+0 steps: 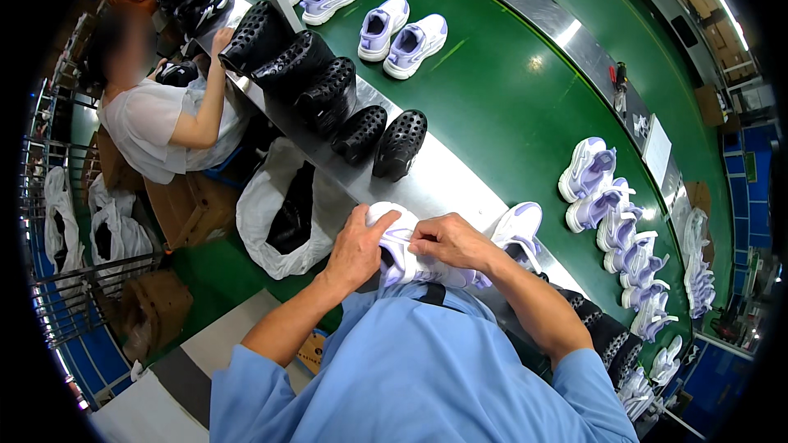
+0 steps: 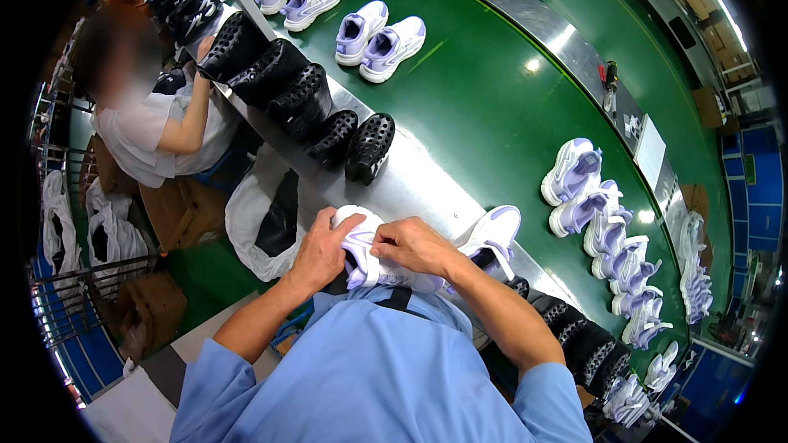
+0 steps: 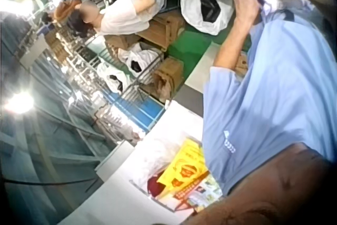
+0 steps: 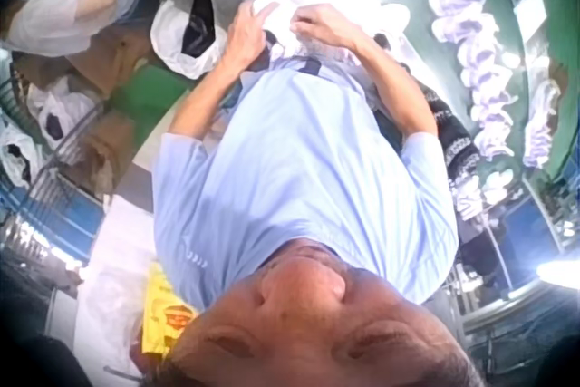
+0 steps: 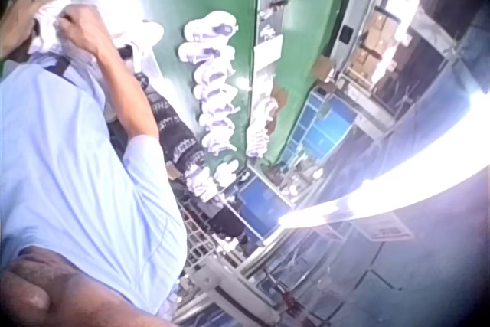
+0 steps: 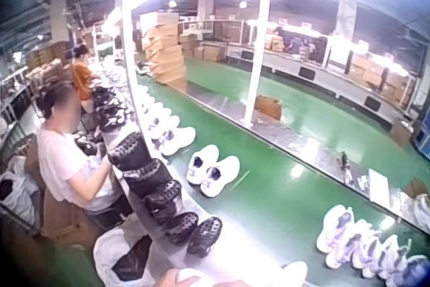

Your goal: The person places white and purple shoes onto a tray and fits black plastic inserts into the back of each shoe by hand.

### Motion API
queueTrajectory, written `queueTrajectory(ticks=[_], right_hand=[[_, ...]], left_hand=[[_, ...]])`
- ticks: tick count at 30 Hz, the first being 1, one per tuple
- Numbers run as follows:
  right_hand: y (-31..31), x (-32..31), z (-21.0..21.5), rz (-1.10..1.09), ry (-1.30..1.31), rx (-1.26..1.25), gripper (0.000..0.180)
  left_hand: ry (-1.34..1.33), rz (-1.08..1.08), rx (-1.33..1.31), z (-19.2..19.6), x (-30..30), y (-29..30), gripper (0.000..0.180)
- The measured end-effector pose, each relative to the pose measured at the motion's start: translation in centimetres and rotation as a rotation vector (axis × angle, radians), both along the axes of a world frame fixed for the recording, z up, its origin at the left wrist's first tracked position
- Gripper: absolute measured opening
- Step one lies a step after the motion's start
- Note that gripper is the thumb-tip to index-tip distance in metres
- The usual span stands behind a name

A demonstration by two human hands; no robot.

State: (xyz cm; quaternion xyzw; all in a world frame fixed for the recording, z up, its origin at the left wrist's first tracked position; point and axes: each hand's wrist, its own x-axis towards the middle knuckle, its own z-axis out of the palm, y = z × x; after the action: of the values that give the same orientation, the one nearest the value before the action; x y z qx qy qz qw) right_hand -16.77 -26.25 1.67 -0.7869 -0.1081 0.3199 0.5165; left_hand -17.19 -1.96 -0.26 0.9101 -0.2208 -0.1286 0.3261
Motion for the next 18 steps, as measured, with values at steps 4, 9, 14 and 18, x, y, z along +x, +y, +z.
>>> queueTrajectory(ticks=[4, 9, 14, 18], right_hand=[[0.9, 0.0, 0.1, 0.031, -0.034, -0.184, 0.026], [0.3, -1.6, 0.5, -0.209, -0.096, -0.249, 0.030], [-4.5, -9.8, 5.2, -0.343, 0.099, -0.429, 0.035], [-7.9, -18.3, -0.1, -0.631, 0.290, -0.694, 0.058]], left_hand=[[0.097, 0.006, -0.041, 0.8, -0.1, 0.2, 0.067], [0.220, 0.086, 0.055, -1.0, -0.4, 0.3, 0.065], [0.907, 0.412, -0.072, -4.9, -0.5, -1.0, 0.059], [0.787, 0.312, 0.006, -5.7, 0.8, -4.3, 0.057]])
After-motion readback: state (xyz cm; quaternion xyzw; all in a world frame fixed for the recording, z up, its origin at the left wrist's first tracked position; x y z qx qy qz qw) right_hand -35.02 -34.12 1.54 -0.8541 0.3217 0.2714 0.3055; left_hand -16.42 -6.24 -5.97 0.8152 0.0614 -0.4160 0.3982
